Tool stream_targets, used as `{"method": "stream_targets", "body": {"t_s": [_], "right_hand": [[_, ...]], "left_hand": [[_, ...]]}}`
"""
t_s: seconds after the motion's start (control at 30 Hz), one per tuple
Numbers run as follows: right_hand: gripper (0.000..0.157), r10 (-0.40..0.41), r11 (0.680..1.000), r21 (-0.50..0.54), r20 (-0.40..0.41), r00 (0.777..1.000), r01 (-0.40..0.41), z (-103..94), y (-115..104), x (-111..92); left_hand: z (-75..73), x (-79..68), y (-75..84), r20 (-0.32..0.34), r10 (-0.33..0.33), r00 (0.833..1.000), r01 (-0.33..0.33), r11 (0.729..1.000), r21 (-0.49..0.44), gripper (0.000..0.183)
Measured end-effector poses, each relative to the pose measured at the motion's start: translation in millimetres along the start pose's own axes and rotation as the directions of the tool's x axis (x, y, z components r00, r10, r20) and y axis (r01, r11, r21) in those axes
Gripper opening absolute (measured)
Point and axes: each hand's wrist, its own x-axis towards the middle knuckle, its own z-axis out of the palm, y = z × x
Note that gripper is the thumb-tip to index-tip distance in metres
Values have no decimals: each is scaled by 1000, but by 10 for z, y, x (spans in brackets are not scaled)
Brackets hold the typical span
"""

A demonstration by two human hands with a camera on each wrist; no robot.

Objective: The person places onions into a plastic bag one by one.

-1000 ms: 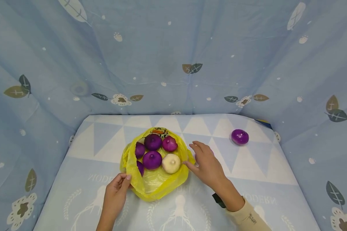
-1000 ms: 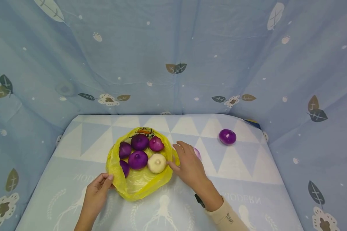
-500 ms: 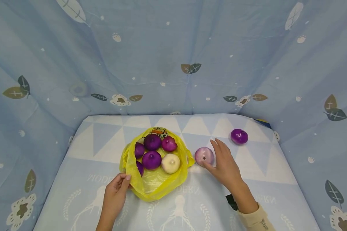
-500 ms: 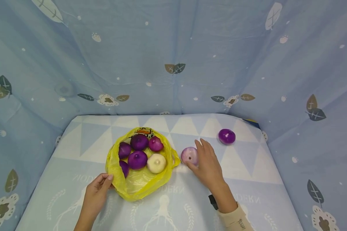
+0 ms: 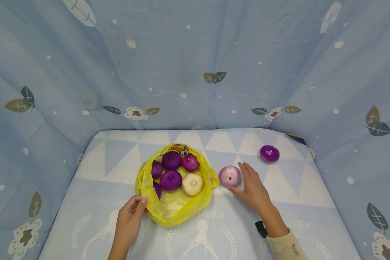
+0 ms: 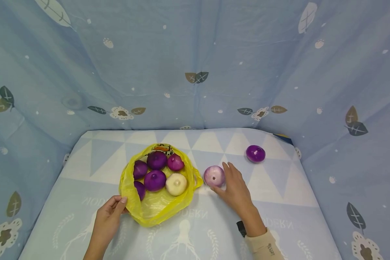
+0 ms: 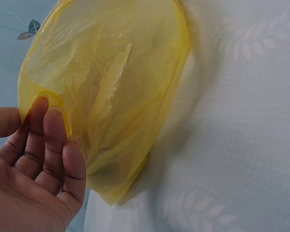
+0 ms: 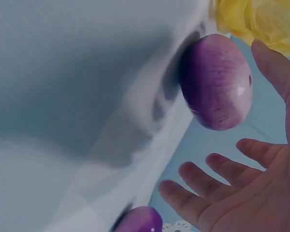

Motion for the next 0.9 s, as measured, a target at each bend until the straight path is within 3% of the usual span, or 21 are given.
{"method": "stream_targets", "body": {"t_s": [0.53, 0.67, 0.9], "right_hand": [[88, 204, 968, 140, 44, 978, -208, 40, 23, 209], [90, 274, 948, 144, 75, 959, -283, 7, 7, 311], [96, 355, 907, 161, 199, 913, -388, -75, -4, 489]], "left_hand": [[-5, -4, 10, -3, -1, 1000, 1, 1000, 0, 36], [-6, -7, 15, -3, 12, 1000, -12, 1000, -8, 35], [2, 0, 16, -13, 10, 1000, -11, 1000, -17, 33]]}}
